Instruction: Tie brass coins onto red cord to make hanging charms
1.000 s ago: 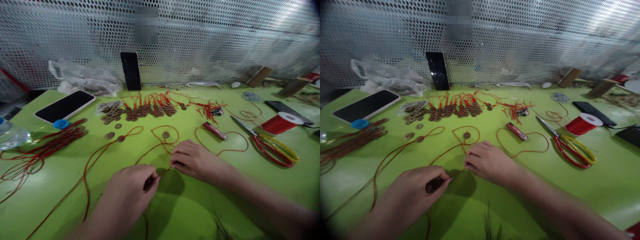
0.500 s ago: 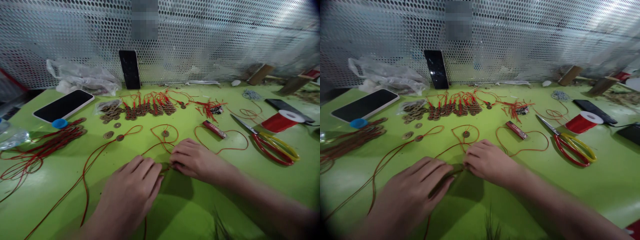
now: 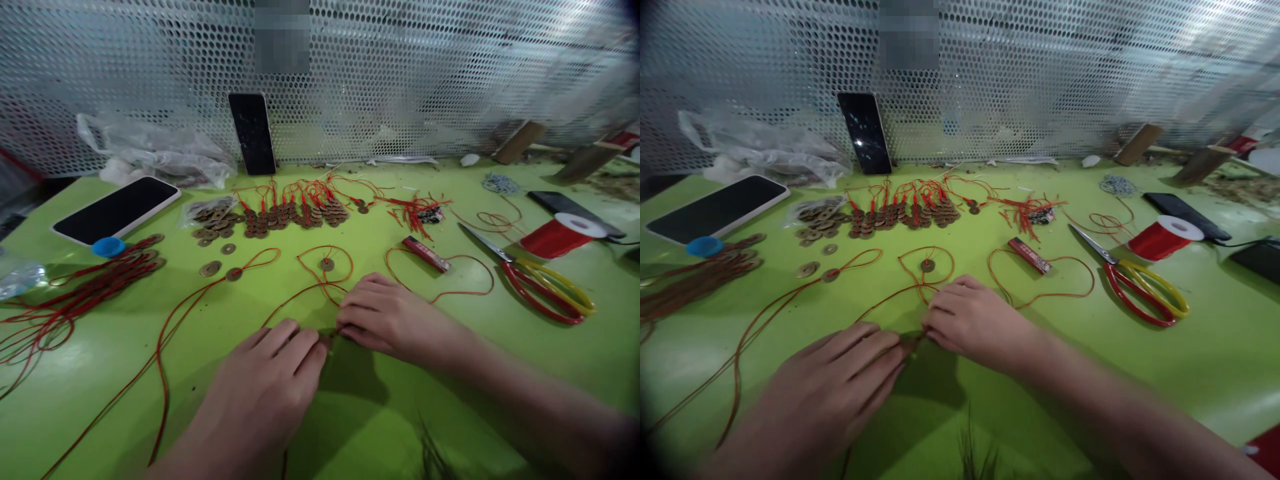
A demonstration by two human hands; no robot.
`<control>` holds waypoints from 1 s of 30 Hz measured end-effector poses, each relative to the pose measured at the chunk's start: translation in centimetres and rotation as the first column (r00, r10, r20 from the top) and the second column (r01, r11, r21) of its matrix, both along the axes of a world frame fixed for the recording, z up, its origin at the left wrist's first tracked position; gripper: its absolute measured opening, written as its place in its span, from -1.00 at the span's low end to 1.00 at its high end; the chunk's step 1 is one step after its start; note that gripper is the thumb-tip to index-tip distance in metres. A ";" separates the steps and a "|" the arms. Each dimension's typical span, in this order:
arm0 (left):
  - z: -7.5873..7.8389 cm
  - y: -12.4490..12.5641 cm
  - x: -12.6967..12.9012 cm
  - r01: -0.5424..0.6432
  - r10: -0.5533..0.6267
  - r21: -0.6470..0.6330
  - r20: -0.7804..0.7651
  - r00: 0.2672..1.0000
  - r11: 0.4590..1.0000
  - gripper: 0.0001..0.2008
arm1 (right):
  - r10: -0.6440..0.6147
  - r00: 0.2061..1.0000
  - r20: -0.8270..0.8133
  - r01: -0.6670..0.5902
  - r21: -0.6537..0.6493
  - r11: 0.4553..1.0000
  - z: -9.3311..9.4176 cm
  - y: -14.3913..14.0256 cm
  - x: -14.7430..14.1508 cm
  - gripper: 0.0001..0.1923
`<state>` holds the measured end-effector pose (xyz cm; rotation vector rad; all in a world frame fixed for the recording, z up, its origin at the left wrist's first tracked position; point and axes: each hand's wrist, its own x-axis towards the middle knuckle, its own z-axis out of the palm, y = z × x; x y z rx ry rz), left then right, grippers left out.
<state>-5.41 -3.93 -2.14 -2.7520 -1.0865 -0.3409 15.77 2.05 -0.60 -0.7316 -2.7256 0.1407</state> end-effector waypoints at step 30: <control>1.9 0.1 0.8 -0.024 0.024 -0.020 0.010 1.000 1.000 -0.79 | 0.027 1.000 -0.009 -0.026 0.097 0.995 0.2 -0.2 0.0 -0.79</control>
